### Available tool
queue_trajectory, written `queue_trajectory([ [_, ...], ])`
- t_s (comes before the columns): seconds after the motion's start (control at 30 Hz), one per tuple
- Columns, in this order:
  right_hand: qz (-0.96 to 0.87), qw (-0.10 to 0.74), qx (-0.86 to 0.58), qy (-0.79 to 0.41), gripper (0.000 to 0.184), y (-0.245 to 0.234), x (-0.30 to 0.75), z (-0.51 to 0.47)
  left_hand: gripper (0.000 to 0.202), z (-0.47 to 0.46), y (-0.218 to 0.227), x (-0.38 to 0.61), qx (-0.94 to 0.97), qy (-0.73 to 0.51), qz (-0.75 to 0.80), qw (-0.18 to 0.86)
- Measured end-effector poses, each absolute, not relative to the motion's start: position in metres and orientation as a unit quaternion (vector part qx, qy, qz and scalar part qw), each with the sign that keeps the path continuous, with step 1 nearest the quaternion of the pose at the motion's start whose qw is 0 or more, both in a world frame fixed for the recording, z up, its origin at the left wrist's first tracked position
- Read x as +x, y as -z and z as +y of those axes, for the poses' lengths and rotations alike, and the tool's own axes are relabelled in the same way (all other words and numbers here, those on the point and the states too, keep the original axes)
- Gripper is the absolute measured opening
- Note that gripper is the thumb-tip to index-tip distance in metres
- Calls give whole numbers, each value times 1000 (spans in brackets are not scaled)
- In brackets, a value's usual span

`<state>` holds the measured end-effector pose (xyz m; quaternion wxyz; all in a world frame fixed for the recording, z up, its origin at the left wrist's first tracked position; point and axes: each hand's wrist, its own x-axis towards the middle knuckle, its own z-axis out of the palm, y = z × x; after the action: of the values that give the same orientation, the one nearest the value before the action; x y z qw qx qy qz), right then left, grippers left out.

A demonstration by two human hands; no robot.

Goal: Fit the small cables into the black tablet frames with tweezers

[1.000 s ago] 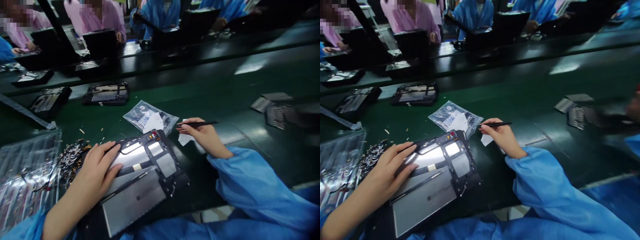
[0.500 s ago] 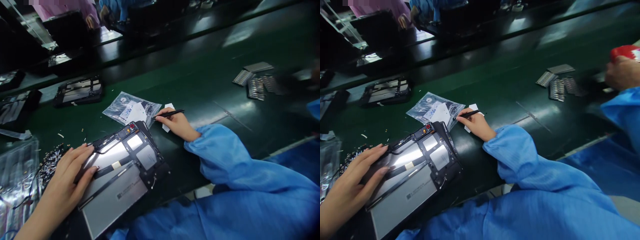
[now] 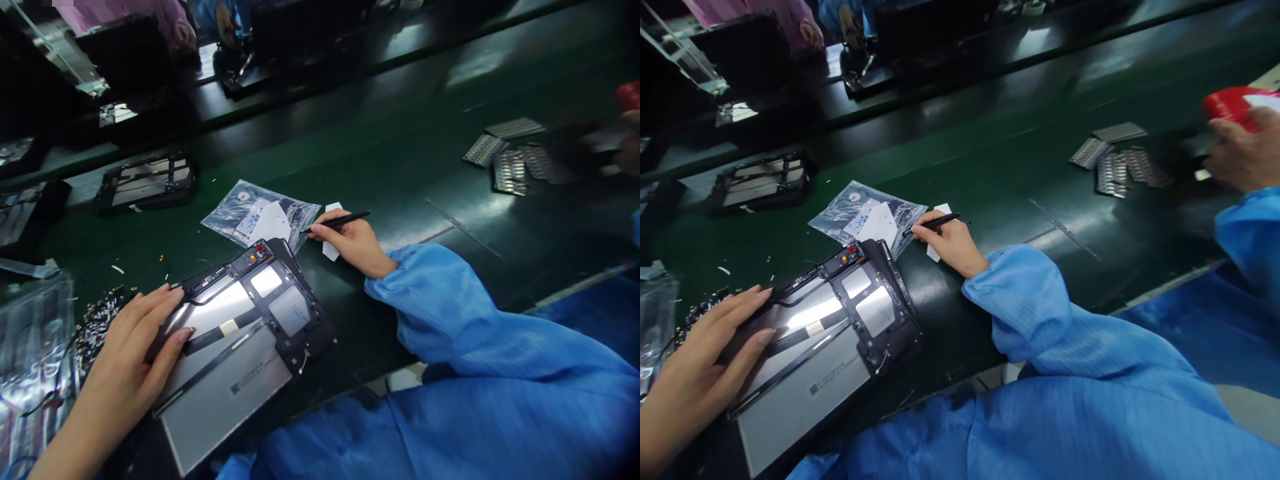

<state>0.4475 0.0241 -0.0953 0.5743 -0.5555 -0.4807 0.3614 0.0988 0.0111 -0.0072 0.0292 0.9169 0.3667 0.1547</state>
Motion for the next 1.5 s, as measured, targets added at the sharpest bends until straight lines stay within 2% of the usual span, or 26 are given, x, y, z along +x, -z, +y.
queue_trajectory([
  [0.13, -442, 598, -543, -390, 32, 82, 444, 15, 44, 10, 7, 100, 912, -176, 369, 27],
  [0.3, -417, 617, -480, -463, 29, 41, 415, 6, 38, 6, -4, 116, 898, -219, 379, 46],
  [0.53, -487, 524, -374, -590, 19, -1, 354, 7, 31, -4, -9, 143, 859, -314, 377, 146],
  [0.63, -517, 493, -357, -602, 18, -6, 339, 11, 24, -6, -5, 143, 839, -368, 377, 133],
  [0.77, -524, 493, -361, -594, 17, -7, 329, 13, 9, -8, -2, 140, 824, -408, 383, 86],
  [1.0, -513, 541, -356, -563, 11, -5, 320, 5, 7, -9, -1, 138, 794, -446, 406, 79],
  [1.5, -487, 500, -369, -614, 15, 0, 319, 7, 5, -10, 2, 139, 773, -449, 423, 146],
])
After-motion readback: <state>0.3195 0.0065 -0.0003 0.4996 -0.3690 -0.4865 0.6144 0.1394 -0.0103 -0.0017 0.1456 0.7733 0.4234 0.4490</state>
